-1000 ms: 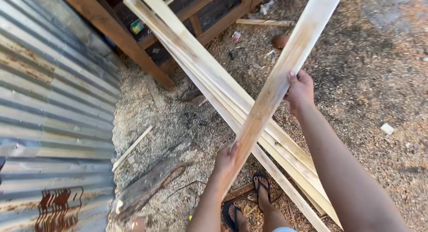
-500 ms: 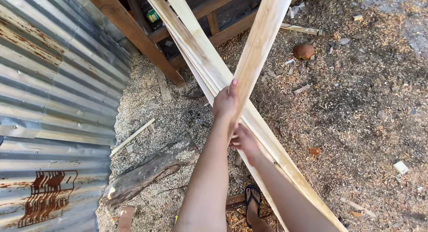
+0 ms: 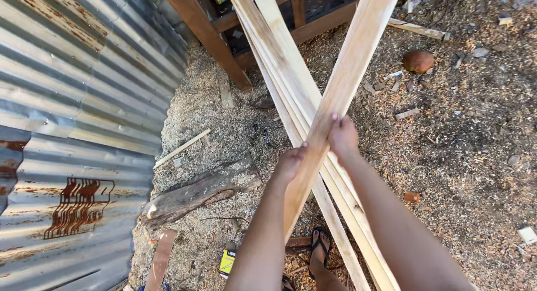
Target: The person gathers thin wooden strips from the ground and stacks them one at a time onto a growing pile beside a stack of lumber, occasionally picking up short offcut pieces and placing them with the stack. The strips are handled by hand with no tools.
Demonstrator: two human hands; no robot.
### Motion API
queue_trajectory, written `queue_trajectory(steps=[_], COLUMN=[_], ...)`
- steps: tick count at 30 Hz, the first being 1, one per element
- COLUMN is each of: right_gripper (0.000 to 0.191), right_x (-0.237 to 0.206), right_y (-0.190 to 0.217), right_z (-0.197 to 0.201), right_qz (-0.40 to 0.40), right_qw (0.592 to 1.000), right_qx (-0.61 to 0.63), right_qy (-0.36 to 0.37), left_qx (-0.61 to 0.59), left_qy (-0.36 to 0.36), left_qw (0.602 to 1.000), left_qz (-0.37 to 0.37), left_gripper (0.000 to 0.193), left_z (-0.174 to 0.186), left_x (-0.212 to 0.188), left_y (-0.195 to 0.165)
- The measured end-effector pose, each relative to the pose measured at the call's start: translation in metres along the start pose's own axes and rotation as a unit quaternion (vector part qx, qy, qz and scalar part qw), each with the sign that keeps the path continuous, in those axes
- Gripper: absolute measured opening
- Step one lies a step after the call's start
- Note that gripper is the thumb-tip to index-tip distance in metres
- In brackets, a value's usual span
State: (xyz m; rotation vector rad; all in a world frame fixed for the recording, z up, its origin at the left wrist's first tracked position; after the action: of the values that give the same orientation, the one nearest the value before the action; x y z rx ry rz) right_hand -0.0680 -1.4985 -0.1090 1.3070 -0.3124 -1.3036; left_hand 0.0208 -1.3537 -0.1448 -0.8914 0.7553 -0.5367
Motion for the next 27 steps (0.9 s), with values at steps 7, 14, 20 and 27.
queue_trajectory(steps=[7,14,20,27], right_gripper=[0.047,0.049,0.048,0.056], right_x=[0.019,0.026,0.011,0.019], right_y=[0.048,0.012,-0.019,0.012], right_z=[0.005,-0.035,-0.064,-0.077], right_qz=[-0.018,-0.079,-0.087,-0.019], right_qw=[0.994,0.977,0.972,0.991], right_qx=[-0.094,-0.067,-0.066,-0.049], right_qy=[0.061,0.185,0.210,0.126], left_qx=[0.050,0.023,0.034,-0.093], left_qy=[-0.014,-0.049,-0.068,-0.125], left_qw=[0.999,0.998,0.995,0.986], left_qz=[0.006,-0.034,0.063,-0.057], left_gripper=[0.069,0.062,0.058,0.039], left_z=[-0.017,-0.007,0.008,0.026], left_x=[0.009,0.002,-0.002,0.012], left_y=[-0.020,0.015,0.036,0.020])
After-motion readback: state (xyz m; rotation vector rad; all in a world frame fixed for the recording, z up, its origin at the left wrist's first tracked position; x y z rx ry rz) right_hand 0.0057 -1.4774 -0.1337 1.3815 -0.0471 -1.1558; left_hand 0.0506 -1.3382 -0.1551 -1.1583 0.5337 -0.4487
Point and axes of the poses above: each hand's wrist, its own x-axis towards the middle knuckle, its own z-axis out of the back of the hand, y = z × x, the point moved 2 cm from there along x, towards the middle knuckle, and after that the axes turned 4 degrees about -z, right-handed, at the moved point
